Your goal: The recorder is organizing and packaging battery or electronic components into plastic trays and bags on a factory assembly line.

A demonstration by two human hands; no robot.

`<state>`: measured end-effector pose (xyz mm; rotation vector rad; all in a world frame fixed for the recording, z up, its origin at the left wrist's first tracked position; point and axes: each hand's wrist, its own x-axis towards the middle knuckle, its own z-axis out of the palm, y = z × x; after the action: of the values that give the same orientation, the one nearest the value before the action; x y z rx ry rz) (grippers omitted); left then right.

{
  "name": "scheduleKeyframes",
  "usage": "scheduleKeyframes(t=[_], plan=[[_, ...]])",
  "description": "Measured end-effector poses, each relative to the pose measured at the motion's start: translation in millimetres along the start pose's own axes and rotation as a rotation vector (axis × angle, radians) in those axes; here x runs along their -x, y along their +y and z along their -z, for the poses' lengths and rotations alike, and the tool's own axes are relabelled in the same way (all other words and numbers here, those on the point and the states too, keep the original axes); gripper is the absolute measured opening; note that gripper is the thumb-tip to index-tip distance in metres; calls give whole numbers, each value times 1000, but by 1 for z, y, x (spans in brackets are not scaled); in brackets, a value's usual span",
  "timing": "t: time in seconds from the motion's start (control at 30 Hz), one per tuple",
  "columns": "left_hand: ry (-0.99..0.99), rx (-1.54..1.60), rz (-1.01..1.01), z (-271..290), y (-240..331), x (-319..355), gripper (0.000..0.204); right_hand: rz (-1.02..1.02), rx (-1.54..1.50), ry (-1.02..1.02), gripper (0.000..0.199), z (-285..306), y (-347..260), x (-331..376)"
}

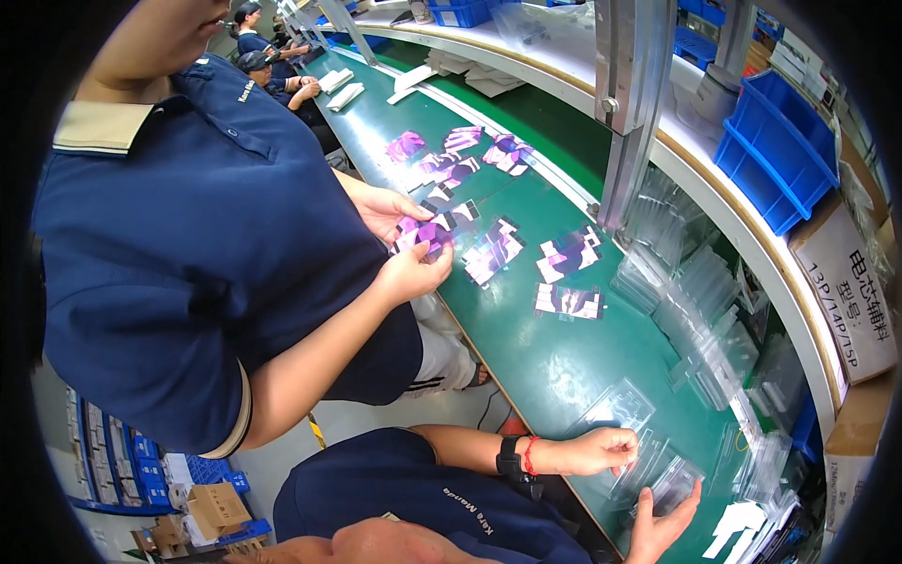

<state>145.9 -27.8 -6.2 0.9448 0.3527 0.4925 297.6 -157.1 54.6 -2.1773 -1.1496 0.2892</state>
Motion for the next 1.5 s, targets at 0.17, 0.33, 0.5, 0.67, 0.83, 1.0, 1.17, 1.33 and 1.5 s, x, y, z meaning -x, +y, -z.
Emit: scheduleKeyframes(t=[0.17,0.33,0.5,0.67,0.83,1.0,1.17,1.33,1.5], plan=[[32,-84,44,5,12,2,8,-82,129,-30,75,-1,11,0],[112,-222,50,2,22,3,6,-58,119,7,73,1,6,1],[127,-165,73,5,12,1,9,-79,113,-1,73,6,9,0],[127,-432,272,1,62,17,26,-107,205,84,74,18,31,0],[499,-676,-292,26,103,37,74,-186,381,144,78,37,26,0],[968,-435,-582,94,140,33,81,-305,338,114,82,42,23,4],[1018,-373,-604,112,139,37,82,-306,459,139,87,36,36,8],[701,-590,-534,65,99,29,37,-246,472,97,89,36,49,10],[284,-827,-454,19,61,31,23,-198,402,79,87,40,41,11]])
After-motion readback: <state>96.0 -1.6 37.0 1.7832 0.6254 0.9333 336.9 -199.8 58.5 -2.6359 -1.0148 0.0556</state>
